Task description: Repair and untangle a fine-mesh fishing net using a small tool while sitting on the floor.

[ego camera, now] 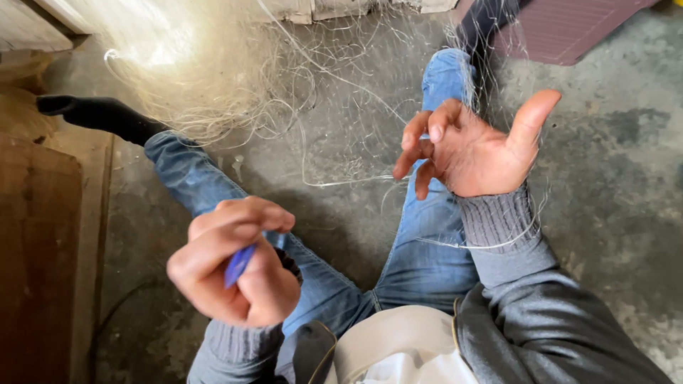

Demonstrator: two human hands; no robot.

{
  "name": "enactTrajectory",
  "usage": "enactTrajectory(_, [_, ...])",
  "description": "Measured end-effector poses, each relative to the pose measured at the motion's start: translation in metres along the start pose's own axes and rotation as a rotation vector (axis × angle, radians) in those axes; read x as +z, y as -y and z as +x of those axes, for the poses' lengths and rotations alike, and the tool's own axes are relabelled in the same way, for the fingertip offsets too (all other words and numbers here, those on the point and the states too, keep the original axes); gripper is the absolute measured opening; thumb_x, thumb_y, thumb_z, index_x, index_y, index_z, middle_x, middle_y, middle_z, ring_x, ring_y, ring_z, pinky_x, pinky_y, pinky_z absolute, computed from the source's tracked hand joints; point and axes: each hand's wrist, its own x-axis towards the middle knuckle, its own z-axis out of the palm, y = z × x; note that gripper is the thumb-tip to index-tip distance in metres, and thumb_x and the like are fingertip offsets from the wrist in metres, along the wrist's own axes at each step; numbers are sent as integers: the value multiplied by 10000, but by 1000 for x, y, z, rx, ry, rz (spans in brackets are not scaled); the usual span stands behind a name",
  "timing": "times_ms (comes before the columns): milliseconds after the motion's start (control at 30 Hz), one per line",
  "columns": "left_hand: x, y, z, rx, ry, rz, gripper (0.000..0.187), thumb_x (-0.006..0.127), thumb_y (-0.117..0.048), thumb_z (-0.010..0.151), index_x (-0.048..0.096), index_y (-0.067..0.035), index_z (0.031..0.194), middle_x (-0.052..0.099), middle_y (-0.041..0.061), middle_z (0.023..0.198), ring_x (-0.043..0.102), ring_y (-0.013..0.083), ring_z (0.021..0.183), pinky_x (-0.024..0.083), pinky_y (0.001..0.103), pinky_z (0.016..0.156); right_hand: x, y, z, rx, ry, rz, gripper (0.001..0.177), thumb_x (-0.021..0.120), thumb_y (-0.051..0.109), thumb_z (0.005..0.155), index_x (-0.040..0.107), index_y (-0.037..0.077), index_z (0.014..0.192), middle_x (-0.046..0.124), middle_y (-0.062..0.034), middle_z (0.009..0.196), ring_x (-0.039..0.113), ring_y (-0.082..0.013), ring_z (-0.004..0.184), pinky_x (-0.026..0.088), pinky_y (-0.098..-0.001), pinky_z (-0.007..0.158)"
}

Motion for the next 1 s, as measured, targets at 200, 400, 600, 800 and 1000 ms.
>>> enactTrajectory(200, [-12,2,2,-98,516,308,167,466,-105,1029,587,9,1055,676,158,989,677,309,898,539,400,856,7,-1,-3,6,-55,-154,953,307,828,770,583,35,1221,557,-200,1340,623,-475,1172,634,-501,775])
enactTrajectory(400, [6,10,-11,-184,699,285,160,535,15,981,546,44,1138,687,201,1037,695,297,824,550,352,761,10,-5,-5,2,-92,-167,909,332,817,791,575,36,1187,555,-199,1288,628,-488,1134,627,-490,787])
enactTrajectory(600, [-5,1,-8,-185,536,328,199,497,-90,997,645,33,1047,715,187,1000,687,292,842,547,376,804,0,-3,-7,-16,48,-96,934,324,815,812,572,24,1243,514,-200,1286,614,-464,1151,623,-479,813])
enactTrajectory(800, [-5,-3,3,-76,-116,-118,218,581,-288,1085,429,-133,1056,455,60,877,453,170,657,435,300,568,-1,-4,7,-23,237,-6,999,270,844,799,584,56,1325,506,-227,1273,562,-473,1201,621,-476,802])
enactTrajectory(1000, [1,77,5,-179,591,0,230,433,-190,1107,602,-35,1092,358,234,1544,392,388,1498,548,490,1183,10,-30,30,44,309,92,950,242,823,827,580,11,1188,569,-192,1116,630,-427,1028,601,-446,689])
